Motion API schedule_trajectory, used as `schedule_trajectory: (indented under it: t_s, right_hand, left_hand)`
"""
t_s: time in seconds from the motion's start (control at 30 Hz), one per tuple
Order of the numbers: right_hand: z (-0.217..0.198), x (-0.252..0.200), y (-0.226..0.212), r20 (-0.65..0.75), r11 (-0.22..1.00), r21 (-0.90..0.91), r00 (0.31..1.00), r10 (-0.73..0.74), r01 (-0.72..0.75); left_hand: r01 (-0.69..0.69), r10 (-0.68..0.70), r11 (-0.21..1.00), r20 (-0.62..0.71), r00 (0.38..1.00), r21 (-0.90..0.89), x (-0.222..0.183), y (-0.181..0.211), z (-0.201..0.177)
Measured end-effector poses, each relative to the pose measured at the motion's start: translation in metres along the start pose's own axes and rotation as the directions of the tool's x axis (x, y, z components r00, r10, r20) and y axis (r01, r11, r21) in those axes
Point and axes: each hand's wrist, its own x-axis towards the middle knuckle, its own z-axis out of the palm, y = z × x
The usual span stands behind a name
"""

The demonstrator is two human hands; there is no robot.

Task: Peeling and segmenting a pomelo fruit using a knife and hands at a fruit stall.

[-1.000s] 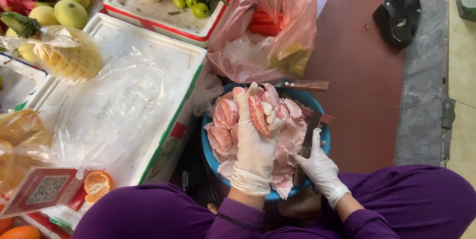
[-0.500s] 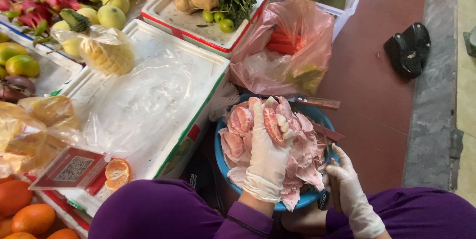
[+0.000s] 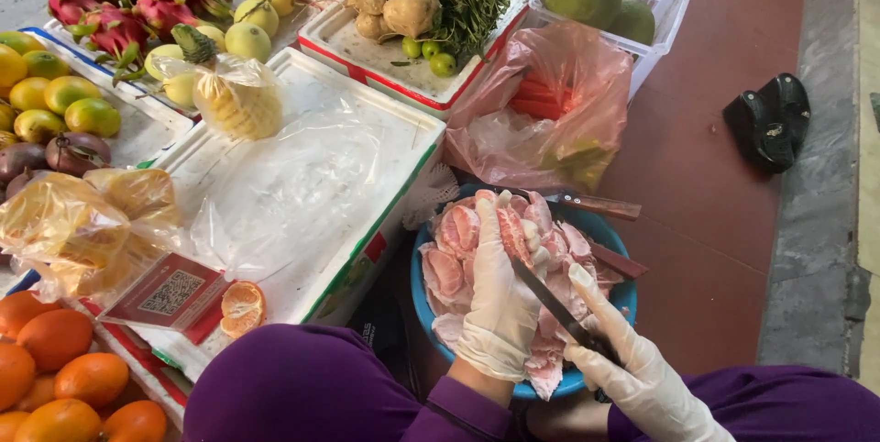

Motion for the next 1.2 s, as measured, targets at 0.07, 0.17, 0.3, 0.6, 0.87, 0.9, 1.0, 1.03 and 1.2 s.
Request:
schedule_trajectory:
  t_s: [0.07, 0.17, 0.3, 0.6, 0.87, 0.9, 1.0, 1.03, 1.2]
  right_hand:
    - [0.002, 0.001, -0.005, -0.010, 0.998, -0.025, 0.999, 0.049, -0.049]
    - [0.005, 0.005, -0.004, -0.047, 0.991, -0.037, 0.991, 0.125, -0.127]
    - [0.003, 0.006, 0.000, -0.024, 0.992, -0.037, 0.992, 0.121, -0.122]
    - [0.004, 0.008, 0.001, -0.047, 0.993, -0.023, 0.993, 0.113, -0.114]
    - [0.009, 0.018, -0.019, 0.003, 0.953, -0.209, 0.974, -0.225, 0.220]
    - [0.010, 0.018, -0.026, 0.001, 0.953, -0.208, 0.975, -0.224, 0.219]
    - [0.013, 0.021, -0.040, 0.026, 0.969, -0.161, 0.982, -0.185, 0.187]
    - [0.012, 0.023, -0.039, 0.023, 0.967, -0.167, 0.981, -0.191, 0.192]
    - [0.008, 0.027, -0.040, -0.004, 0.985, -0.159, 0.998, -0.067, 0.066]
  left_hand:
    - [-0.036, 0.036, 0.999, 0.010, 0.999, 0.034, -0.005, 0.001, 0.002]
    - [-0.041, 0.040, 0.999, 0.035, 0.999, 0.023, -0.016, 0.004, 0.008]
    - [-0.026, 0.028, 0.999, 0.059, 0.998, -0.038, -0.019, 0.005, 0.011]
    - [-0.028, 0.030, 0.999, 0.073, 0.997, -0.027, -0.025, 0.005, 0.019]
    - [0.052, -0.052, 0.999, 0.043, 0.998, 0.011, -0.030, -0.004, 0.022]
    - [0.054, -0.055, 0.998, 0.042, 0.998, 0.012, -0.030, -0.006, 0.021]
    - [0.055, -0.056, 0.998, 0.045, 0.997, 0.029, -0.031, -0.009, 0.020]
    - [0.055, -0.056, 0.998, 0.047, 0.997, 0.037, -0.030, -0.010, 0.020]
    - [0.050, -0.053, 0.997, 0.049, 0.997, 0.054, -0.029, -0.013, 0.018]
